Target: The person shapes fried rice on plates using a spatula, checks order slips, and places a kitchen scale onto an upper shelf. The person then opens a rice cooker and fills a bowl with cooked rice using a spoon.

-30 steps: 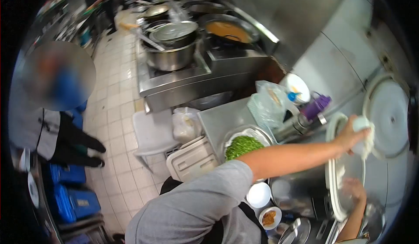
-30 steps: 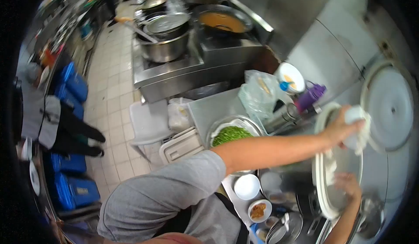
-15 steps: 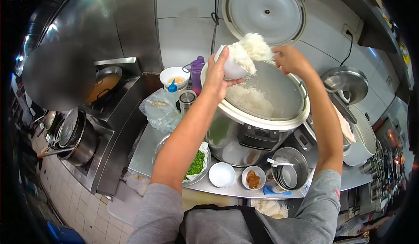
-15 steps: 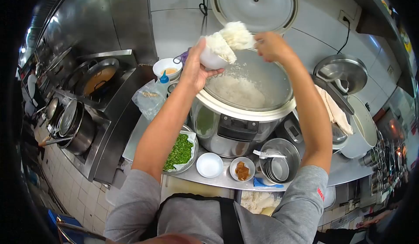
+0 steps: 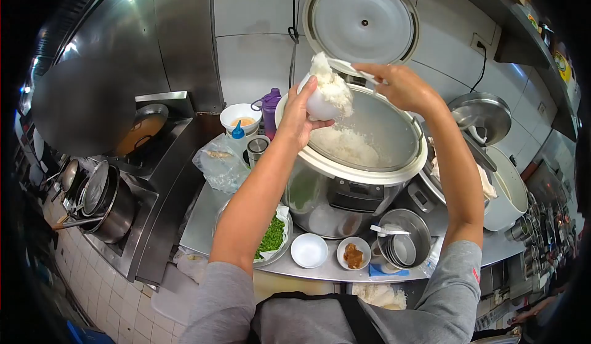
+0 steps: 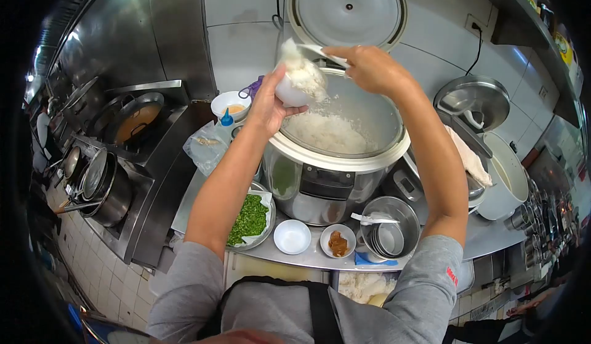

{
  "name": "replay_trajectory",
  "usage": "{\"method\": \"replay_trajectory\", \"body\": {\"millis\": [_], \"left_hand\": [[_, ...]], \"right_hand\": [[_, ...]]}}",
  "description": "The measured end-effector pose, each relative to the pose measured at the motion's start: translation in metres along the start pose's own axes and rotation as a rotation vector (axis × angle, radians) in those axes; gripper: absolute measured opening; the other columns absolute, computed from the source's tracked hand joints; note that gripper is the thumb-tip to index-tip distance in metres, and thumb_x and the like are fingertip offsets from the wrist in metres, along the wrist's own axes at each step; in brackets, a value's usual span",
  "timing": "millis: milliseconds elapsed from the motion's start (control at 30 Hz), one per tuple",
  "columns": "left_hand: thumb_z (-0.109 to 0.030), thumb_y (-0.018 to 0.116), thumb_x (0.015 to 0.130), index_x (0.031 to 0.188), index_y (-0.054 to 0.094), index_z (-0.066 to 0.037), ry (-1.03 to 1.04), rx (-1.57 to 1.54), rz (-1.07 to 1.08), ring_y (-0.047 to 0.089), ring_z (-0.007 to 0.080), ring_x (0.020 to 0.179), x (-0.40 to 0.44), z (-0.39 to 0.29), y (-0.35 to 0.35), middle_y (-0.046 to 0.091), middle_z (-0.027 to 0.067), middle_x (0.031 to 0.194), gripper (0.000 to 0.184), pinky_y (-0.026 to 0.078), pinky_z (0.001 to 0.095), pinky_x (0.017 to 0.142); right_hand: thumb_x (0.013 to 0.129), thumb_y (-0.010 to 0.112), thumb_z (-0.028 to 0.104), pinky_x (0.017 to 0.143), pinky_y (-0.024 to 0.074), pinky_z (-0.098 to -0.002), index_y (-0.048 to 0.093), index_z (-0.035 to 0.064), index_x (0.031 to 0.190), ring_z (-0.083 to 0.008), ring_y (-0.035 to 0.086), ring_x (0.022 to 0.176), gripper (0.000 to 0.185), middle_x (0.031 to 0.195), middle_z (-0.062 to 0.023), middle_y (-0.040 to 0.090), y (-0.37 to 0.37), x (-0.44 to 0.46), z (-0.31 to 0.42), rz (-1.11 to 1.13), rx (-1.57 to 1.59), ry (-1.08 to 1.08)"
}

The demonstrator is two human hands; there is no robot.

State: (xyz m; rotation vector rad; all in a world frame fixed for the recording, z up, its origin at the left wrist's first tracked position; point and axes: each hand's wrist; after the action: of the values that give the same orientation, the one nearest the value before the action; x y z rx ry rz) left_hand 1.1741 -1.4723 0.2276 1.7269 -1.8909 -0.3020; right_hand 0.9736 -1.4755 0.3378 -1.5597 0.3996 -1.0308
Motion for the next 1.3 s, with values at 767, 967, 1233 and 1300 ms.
{"method": "replay_trajectory", "body": {"millis": [767,967,1233,1300], "left_hand": [[-0.057,0.052,0.084,0.126,0.041,-0.009,-0.119,-0.098,0.078,0.056,0.0294,0.101,0.007,-0.001,-0.006,0.052,0.0134,0.119,0.065,0.052,0.0444,0.072],[-0.062,0.05,0.082,0.125,0.04,-0.011,-0.122,-0.145,0.053,0.054,0.0274,0.104,0.013,0.003,-0.008,0.05,0.0142,0.118,0.068,0.054,0.0441,0.071],[-0.059,0.052,0.082,0.124,0.043,-0.011,-0.133,-0.121,0.121,0.057,0.0289,0.099,0.006,-0.004,-0.007,0.052,0.0138,0.115,0.064,0.056,0.0426,0.067],[-0.057,0.052,0.082,0.122,0.044,-0.011,-0.131,-0.123,0.121,0.058,0.029,0.096,0.007,-0.003,-0.008,0.053,0.0129,0.114,0.062,0.056,0.0422,0.066]], "right_hand": [[0.081,0.048,-0.002,0.078,0.0481,-0.0387,0.057,0.0295,0.122,-0.0293,0.059,0.084,0.053,0.095,-0.0157,0.057,0.026,-0.026,0.018,-0.112,-0.086,0.001],[0.08,0.049,-0.005,0.07,0.0508,-0.0356,0.058,0.0325,0.121,-0.0258,0.059,0.081,0.056,0.095,-0.0116,0.056,0.032,-0.044,0.005,-0.348,-0.1,-0.218],[0.08,0.049,-0.005,0.072,0.0512,-0.0351,0.057,0.0345,0.121,-0.0269,0.06,0.082,0.057,0.098,-0.0123,0.057,0.073,-0.033,-0.006,-0.381,-0.143,-0.281],[0.081,0.05,-0.005,0.072,0.0507,-0.0351,0.055,0.0333,0.123,-0.0269,0.06,0.082,0.057,0.098,-0.0129,0.057,0.067,-0.036,-0.004,-0.3,-0.128,-0.266]]}}
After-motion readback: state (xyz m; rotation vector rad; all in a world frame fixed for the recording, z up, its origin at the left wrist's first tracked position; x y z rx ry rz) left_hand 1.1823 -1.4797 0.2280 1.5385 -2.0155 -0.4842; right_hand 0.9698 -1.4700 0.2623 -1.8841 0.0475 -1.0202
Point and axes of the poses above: each hand's wrist, its own x-axis towards the middle knuckle, its own y-axis out of the palm, z = x × y
